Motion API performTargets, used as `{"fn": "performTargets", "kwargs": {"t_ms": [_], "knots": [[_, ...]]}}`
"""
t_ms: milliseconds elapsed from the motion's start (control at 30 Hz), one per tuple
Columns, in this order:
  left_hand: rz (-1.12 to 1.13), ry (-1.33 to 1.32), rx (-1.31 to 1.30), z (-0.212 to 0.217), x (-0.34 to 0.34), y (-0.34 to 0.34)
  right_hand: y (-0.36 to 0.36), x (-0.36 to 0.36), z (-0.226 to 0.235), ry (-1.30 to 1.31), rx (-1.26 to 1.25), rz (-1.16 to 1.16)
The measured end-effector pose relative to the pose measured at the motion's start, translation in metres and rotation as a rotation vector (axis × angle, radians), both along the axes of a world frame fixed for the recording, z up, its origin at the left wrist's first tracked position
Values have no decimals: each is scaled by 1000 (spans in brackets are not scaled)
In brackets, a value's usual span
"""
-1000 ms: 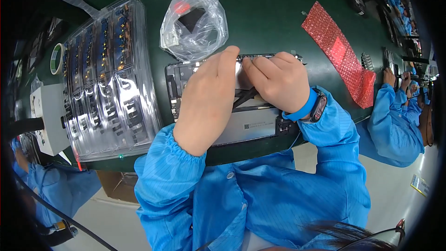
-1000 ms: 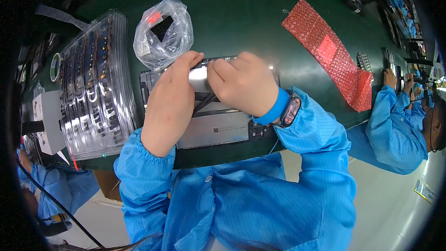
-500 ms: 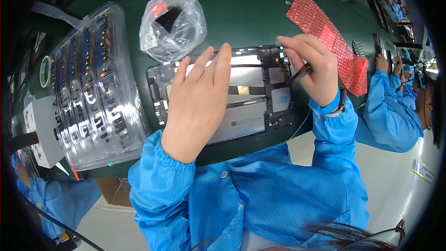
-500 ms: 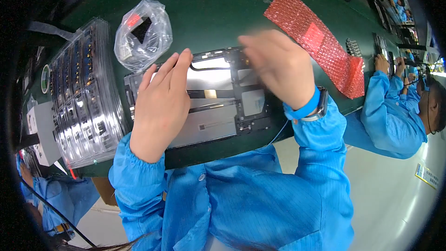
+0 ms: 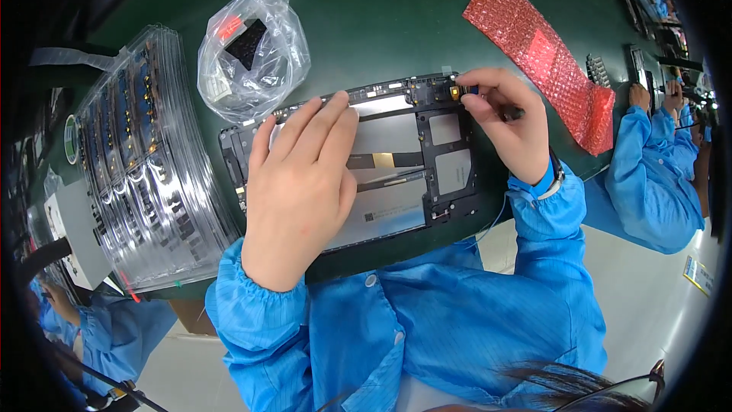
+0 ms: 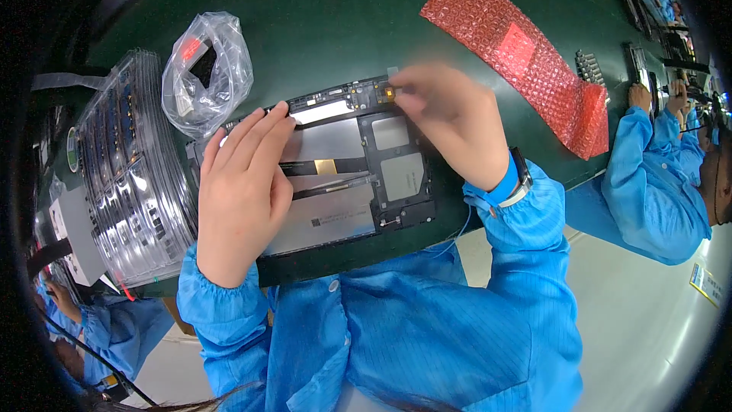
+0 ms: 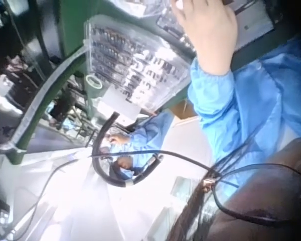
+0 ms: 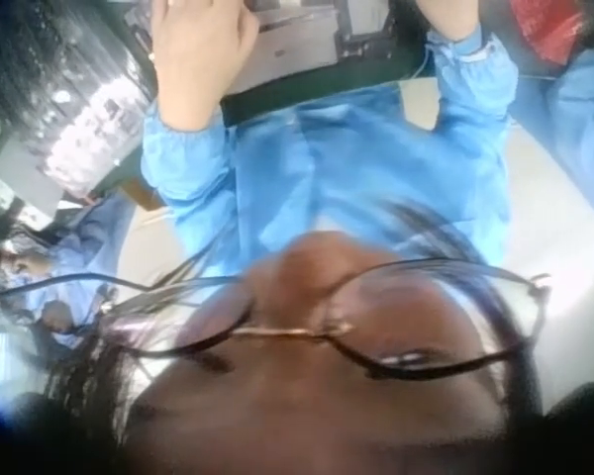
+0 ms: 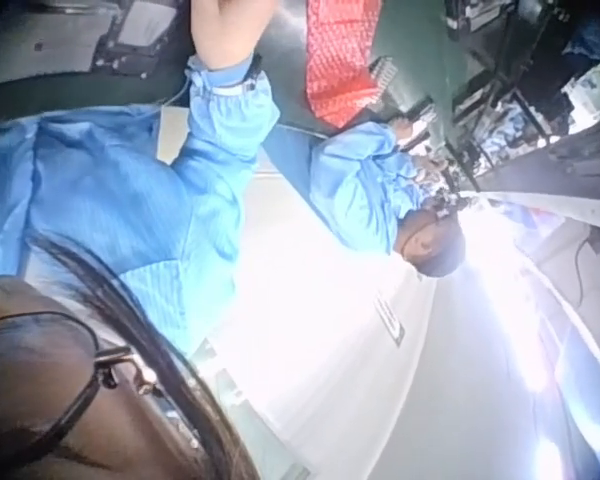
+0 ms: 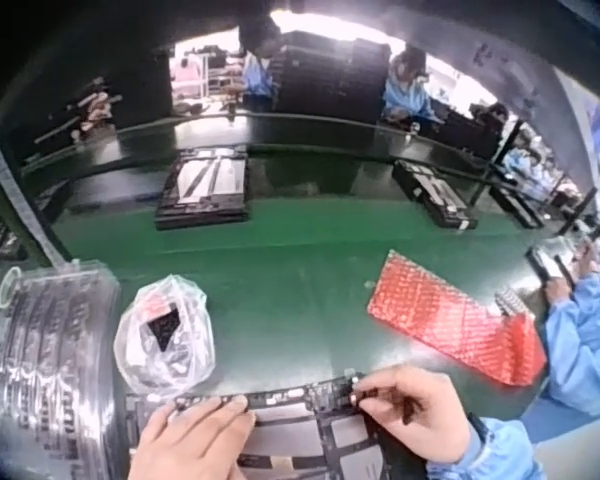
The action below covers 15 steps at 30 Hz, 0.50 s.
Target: The person retrieves tablet assemblies from a conveyor belt, installs small rubber grommets and flex cables into them using tweezers and fingers, and places the assembled tablets back onto the conveyor belt.
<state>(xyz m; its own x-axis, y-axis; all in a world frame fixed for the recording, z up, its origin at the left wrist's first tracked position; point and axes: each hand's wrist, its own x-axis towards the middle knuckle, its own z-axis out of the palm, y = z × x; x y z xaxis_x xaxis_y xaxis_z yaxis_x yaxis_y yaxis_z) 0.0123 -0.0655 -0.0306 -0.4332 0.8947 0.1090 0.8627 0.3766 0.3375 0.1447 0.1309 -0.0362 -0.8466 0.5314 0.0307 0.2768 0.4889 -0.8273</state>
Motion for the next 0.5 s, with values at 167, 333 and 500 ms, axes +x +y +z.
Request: {"fn": "performTargets", "kwargs": {"t_ms": [167, 333, 500], "knots": [[3, 7, -30, 0, 1, 1, -1, -1, -6, 9, 93, -16], [-6, 132, -106, 1, 2, 3, 2, -1, -17, 77, 272, 29], [-33, 351, -104, -6, 9, 9, 0, -1, -22, 114, 469, 59]]}}
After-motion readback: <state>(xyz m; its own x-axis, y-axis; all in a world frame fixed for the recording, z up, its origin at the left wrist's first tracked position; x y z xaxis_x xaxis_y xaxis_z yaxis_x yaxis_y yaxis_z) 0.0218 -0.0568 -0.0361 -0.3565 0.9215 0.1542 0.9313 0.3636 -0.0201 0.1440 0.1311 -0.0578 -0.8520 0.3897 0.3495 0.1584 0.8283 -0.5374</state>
